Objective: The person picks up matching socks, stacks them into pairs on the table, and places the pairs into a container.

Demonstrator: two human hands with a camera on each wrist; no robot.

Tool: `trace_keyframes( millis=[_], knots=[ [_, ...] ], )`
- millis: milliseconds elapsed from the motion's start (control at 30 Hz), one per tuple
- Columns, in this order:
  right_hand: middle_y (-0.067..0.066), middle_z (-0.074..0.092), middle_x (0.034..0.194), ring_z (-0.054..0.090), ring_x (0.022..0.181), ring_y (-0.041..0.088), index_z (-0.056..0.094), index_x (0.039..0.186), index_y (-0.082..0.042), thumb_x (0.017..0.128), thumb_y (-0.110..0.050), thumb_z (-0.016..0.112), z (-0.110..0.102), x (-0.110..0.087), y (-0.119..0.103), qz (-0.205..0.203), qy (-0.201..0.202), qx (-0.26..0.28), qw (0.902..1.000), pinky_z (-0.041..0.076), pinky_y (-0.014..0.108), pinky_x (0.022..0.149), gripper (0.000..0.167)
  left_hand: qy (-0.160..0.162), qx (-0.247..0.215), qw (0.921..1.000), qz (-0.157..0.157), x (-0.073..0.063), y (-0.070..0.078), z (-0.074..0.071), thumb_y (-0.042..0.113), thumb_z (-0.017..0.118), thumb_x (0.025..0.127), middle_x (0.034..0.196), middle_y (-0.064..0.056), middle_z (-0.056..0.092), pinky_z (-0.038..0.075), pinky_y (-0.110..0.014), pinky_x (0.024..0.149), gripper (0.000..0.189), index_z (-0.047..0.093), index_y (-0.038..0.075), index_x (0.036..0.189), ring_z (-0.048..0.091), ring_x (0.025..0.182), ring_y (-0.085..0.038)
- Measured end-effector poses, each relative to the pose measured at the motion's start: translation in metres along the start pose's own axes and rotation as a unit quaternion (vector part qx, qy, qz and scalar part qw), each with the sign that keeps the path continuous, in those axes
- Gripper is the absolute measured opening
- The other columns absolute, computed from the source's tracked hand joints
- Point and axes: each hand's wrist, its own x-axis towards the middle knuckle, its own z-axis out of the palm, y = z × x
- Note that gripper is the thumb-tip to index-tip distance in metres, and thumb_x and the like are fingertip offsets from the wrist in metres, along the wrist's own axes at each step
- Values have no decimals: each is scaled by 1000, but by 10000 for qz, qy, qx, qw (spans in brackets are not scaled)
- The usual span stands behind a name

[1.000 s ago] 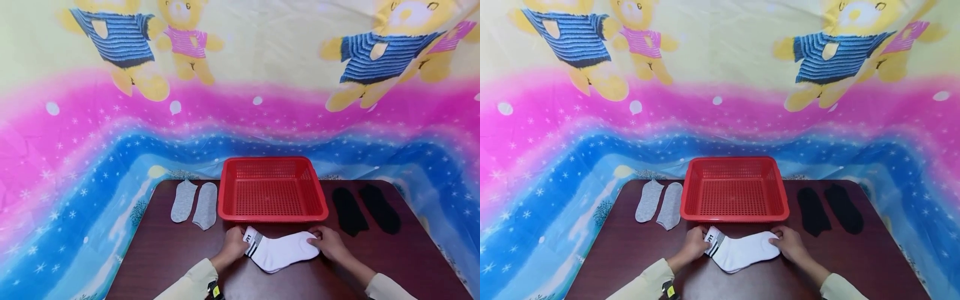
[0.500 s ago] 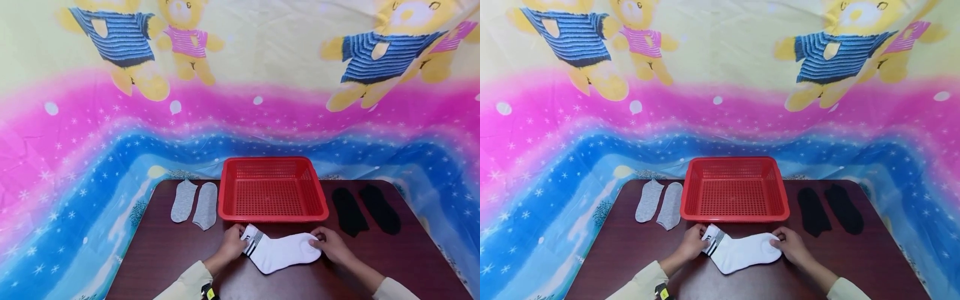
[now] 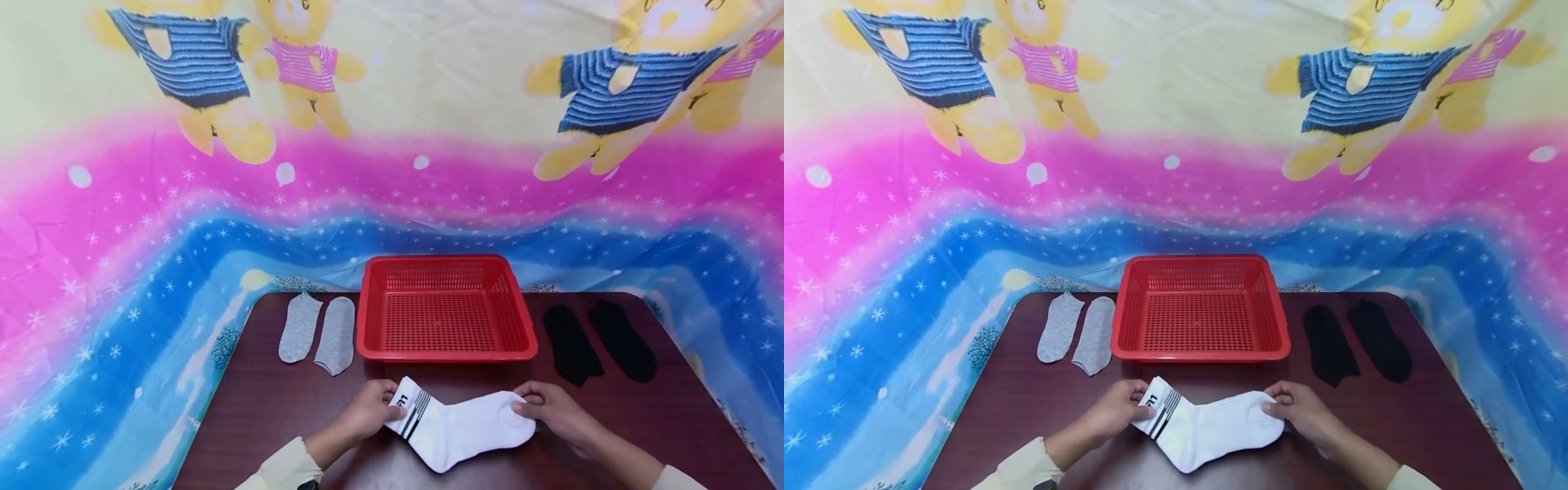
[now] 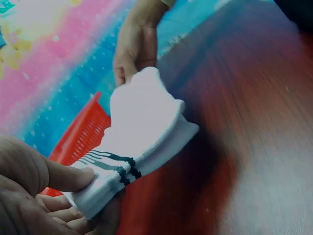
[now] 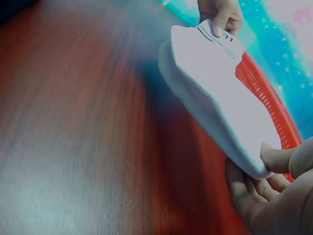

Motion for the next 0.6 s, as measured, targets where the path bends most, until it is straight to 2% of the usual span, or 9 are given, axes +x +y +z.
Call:
trace_keyframes(
  millis=[133, 300, 433, 600],
  knots=[
    [-1, 72, 98, 68, 87, 10, 57, 122, 11, 101, -18, 63, -2, -7, -11, 303, -284, 358, 9985, 57, 28, 75, 36, -227, -513, 9984, -120, -9, 12, -7, -7, 66, 89, 97, -26, 74, 58, -28, 72, 24, 63, -15, 111, 69, 80, -16],
    [-2, 70, 106, 67, 94, 10, 57, 125, 5, 104, -21, 59, -8, -16, -29, 590, -462, 855, 9935, 57, 29, 80, 33, -370, -854, 9955, -200, -16, 31, -19, -1, 66, 94, 102, -26, 75, 59, -27, 74, 25, 63, -15, 114, 70, 80, -12],
    [-1, 71, 112, 69, 99, 12, 54, 132, 4, 106, -23, 55, -14, -19, -45, 581, -644, 1198, 9890, 59, 30, 85, 37, -363, -988, 9940, -299, -19, 46, -28, 5, 65, 97, 104, -24, 76, 60, -28, 74, 27, 65, -14, 117, 71, 81, -12],
    [0, 71, 115, 70, 101, 12, 52, 137, 2, 108, -21, 52, -22, -20, -62, 373, -822, 1427, 9856, 59, 29, 86, 37, -339, -1148, 9921, -370, -18, 58, -36, 6, 61, 100, 109, -24, 75, 62, -33, 76, 31, 64, -17, 120, 72, 85, -15]
  ],
)
